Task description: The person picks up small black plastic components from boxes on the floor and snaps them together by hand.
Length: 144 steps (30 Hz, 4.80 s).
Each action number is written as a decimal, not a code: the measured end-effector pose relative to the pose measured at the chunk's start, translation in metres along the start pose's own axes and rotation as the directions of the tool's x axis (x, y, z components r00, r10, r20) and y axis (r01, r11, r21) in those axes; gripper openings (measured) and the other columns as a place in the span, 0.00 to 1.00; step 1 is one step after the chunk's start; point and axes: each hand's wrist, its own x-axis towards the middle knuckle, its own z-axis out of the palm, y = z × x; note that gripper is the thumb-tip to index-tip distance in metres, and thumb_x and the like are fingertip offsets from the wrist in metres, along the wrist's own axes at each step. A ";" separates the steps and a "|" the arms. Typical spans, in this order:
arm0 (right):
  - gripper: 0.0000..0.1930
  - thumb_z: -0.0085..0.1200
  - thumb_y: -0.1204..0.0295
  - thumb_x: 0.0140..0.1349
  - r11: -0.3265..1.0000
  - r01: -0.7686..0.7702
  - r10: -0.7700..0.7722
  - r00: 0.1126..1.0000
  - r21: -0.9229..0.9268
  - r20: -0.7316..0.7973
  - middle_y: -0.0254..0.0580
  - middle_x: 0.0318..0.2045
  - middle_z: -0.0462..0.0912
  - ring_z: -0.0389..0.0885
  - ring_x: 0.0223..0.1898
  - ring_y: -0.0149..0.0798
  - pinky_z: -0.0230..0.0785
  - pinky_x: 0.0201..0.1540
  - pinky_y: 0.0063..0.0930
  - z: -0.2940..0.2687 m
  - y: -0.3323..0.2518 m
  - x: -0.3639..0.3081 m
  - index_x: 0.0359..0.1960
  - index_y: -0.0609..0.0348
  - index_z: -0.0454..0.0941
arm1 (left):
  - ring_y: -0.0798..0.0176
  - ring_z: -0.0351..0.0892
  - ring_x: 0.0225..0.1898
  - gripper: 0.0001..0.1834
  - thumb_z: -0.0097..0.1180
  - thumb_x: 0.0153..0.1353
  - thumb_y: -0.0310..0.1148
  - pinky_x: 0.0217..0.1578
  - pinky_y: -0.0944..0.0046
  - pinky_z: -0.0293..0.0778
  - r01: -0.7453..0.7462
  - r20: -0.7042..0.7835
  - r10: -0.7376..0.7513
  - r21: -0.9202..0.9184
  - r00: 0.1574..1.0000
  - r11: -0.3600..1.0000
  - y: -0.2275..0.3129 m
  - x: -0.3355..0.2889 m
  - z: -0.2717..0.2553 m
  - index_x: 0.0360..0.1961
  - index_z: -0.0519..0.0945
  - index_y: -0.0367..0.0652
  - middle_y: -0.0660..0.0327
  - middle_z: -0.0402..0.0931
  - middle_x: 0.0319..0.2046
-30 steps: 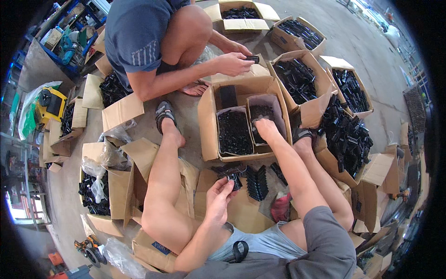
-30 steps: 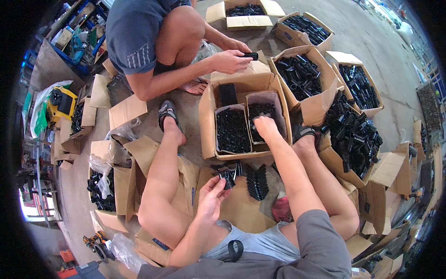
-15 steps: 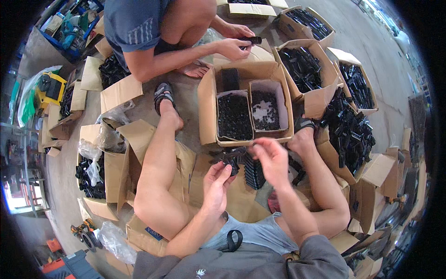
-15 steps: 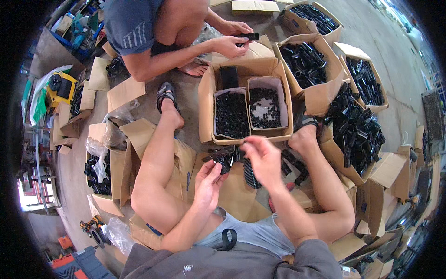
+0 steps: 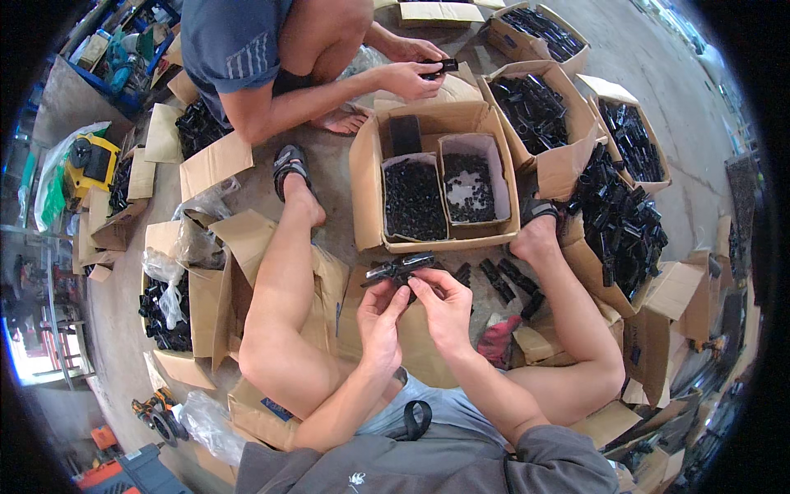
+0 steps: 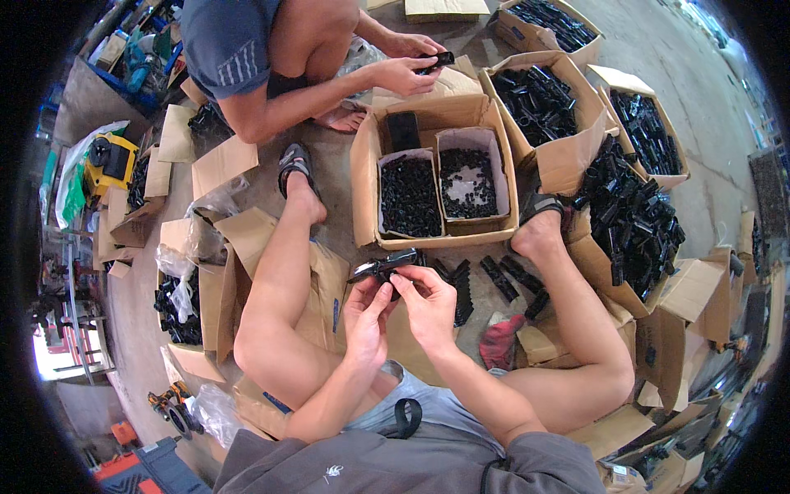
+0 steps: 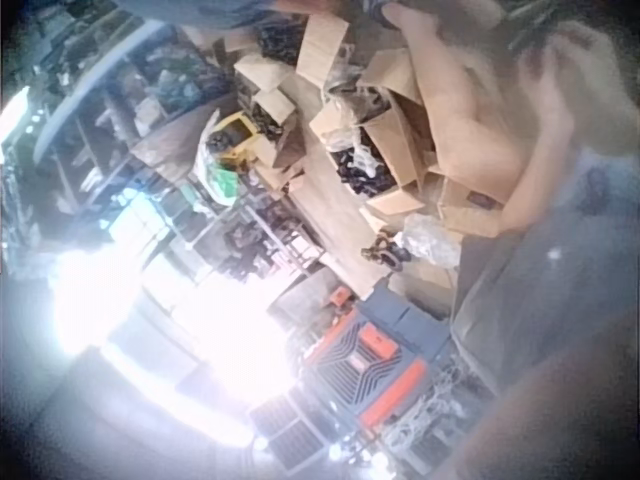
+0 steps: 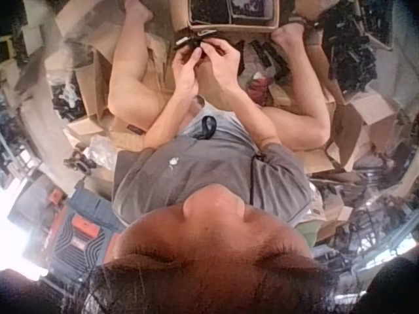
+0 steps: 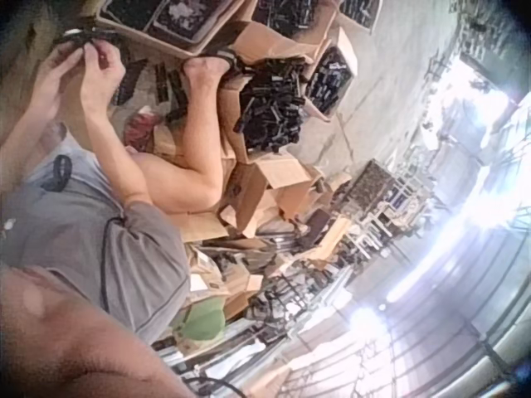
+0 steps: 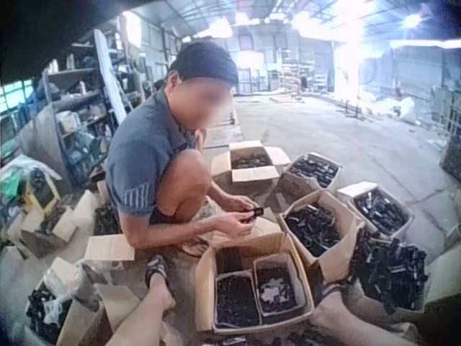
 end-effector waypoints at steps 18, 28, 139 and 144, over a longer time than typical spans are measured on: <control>0.06 0.61 0.81 0.62 0.999 0.015 -0.015 1.000 -0.031 0.028 0.33 0.35 0.85 0.79 0.37 0.22 0.71 0.42 0.17 -0.001 -0.006 0.000 0.40 0.67 0.83 | 0.68 0.79 0.47 0.14 0.66 0.59 0.20 0.52 0.67 0.74 -0.042 -0.042 0.043 0.013 0.998 0.999 0.001 -0.001 0.002 0.46 0.78 0.39 0.59 0.81 0.45; 0.04 0.61 0.80 0.63 0.998 -0.016 0.018 0.999 -0.068 0.029 0.32 0.34 0.84 0.78 0.36 0.21 0.71 0.41 0.16 -0.002 -0.009 0.001 0.38 0.66 0.83 | 0.66 0.80 0.48 0.14 0.65 0.59 0.19 0.53 0.66 0.75 -0.104 -0.031 0.106 0.076 0.994 0.992 0.003 -0.003 0.005 0.45 0.78 0.37 0.57 0.81 0.46; 0.05 0.62 0.77 0.63 0.981 0.094 -0.095 0.995 -0.170 0.001 0.35 0.34 0.82 0.79 0.36 0.24 0.72 0.39 0.21 -0.003 -0.013 -0.007 0.37 0.67 0.83 | 0.69 0.79 0.45 0.13 0.64 0.61 0.20 0.51 0.67 0.75 -0.141 -0.010 0.146 0.208 0.989 0.968 0.005 -0.008 0.006 0.46 0.77 0.39 0.61 0.80 0.44; 0.05 0.60 0.77 0.65 0.999 0.021 -0.023 0.999 0.038 0.045 0.34 0.35 0.82 0.80 0.35 0.24 0.72 0.38 0.20 -0.009 -0.012 -0.007 0.39 0.67 0.83 | 0.69 0.80 0.42 0.13 0.66 0.60 0.20 0.45 0.69 0.76 -0.046 -0.032 0.051 0.154 0.998 0.987 0.015 -0.016 0.020 0.45 0.78 0.38 0.61 0.82 0.41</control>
